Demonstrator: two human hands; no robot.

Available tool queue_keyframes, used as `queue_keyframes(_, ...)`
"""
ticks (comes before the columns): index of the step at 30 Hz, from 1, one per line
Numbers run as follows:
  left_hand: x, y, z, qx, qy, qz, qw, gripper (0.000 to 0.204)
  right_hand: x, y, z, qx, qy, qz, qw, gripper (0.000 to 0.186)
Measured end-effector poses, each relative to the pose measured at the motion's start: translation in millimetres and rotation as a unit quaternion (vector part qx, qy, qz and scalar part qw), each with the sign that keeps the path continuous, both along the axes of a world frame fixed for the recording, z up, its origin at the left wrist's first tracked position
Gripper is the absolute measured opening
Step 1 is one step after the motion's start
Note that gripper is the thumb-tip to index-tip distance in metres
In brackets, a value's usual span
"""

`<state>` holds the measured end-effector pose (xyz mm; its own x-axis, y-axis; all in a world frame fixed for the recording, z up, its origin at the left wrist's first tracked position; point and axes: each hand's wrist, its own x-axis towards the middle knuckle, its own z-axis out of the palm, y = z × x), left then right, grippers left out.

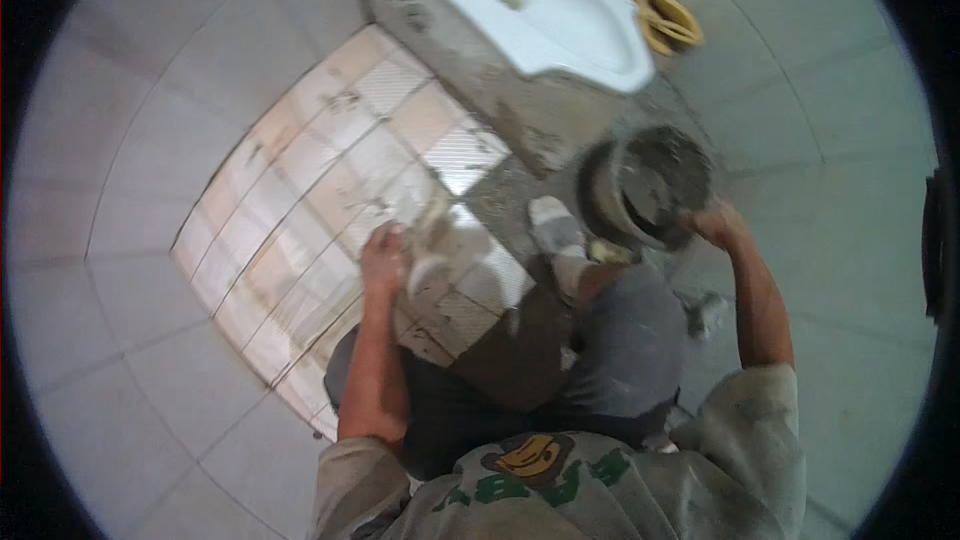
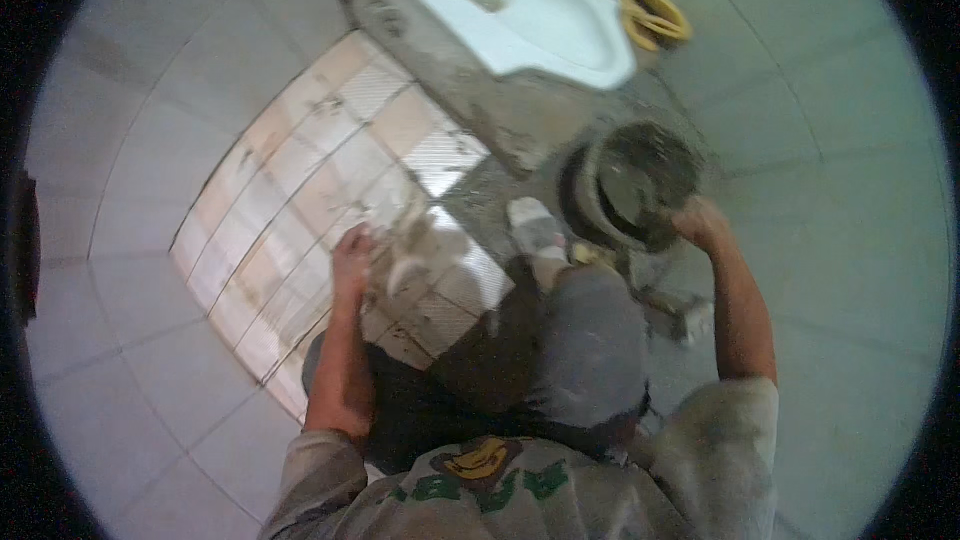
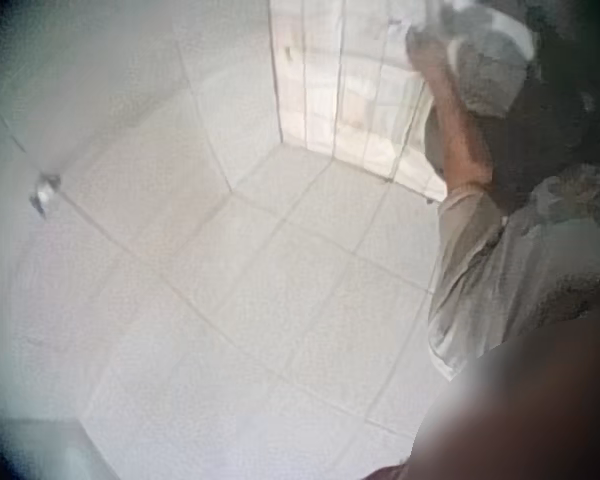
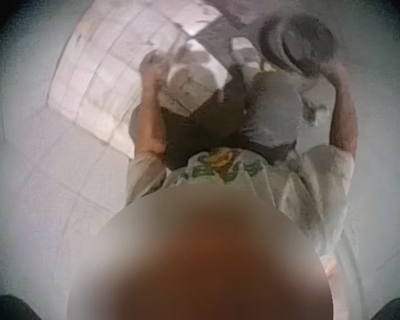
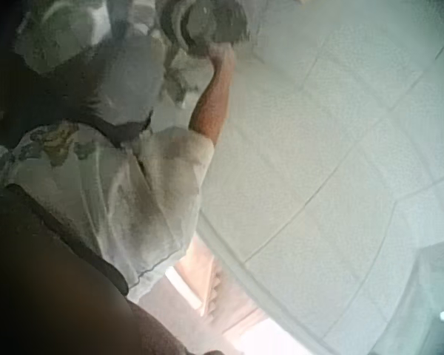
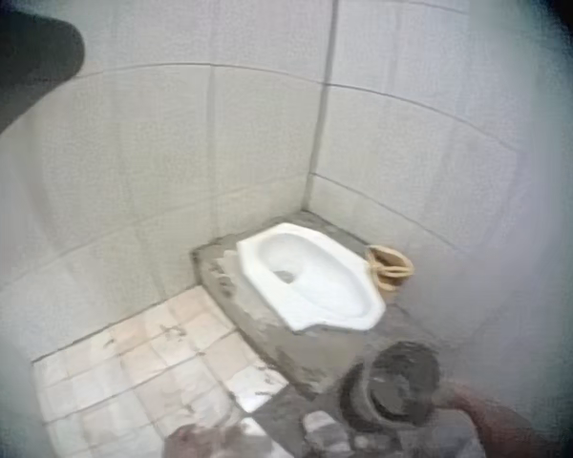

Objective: Tiling a floor in a bathroom using a rubber mallet and trowel.

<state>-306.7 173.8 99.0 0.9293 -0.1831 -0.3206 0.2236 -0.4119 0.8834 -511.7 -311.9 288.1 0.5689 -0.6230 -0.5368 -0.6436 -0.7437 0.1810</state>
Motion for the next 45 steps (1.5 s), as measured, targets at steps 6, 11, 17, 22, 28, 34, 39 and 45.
queue_keyframes(6,3.3,1.0,0.3,-0.115,0.044,0.019,0.992,0.044,-39.2,-10.7,2.3,0.207,-0.073,-0.155,0.963,0.030)
queue_keyframes(11,5.0,2.1,6.1,-0.083,0.078,-0.004,0.994,0.046,-66.4,18.6,-14.6,0.365,-0.184,-0.414,0.813,0.023)
queue_keyframes(17,3.1,0.3,-1.8,-0.112,0.095,0.016,0.989,0.045,-104.8,69.8,-51.4,0.511,-0.366,-0.556,0.544,0.028)
queue_keyframes(22,-2.4,-3.2,-7.7,-0.128,0.148,0.014,0.981,0.043,-111.2,122.3,-94.4,0.499,-0.378,-0.606,0.491,0.029)
queue_keyframes(28,-17.8,-16.1,20.5,-0.128,0.147,-0.017,0.981,0.036,-107.2,148.5,-98.7,0.318,-0.310,-0.521,0.729,0.027)
queue_keyframes(34,-15.0,-109.3,28.3,-0.092,0.112,-0.213,0.966,0.054,-103.7,163.9,-108.4,0.181,-0.302,-0.399,0.847,0.033)
queue_keyframes(39,-53.5,-234.7,13.5,-0.128,0.150,-0.349,0.916,0.052,-96.5,155.8,-138.5,0.196,-0.345,-0.436,0.808,0.045)
queue_keyframes(45,-99.0,-321.6,22.2,-0.096,0.304,-0.263,0.911,0.045,-96.1,147.7,-167.2,0.144,-0.237,-0.339,0.899,0.045)
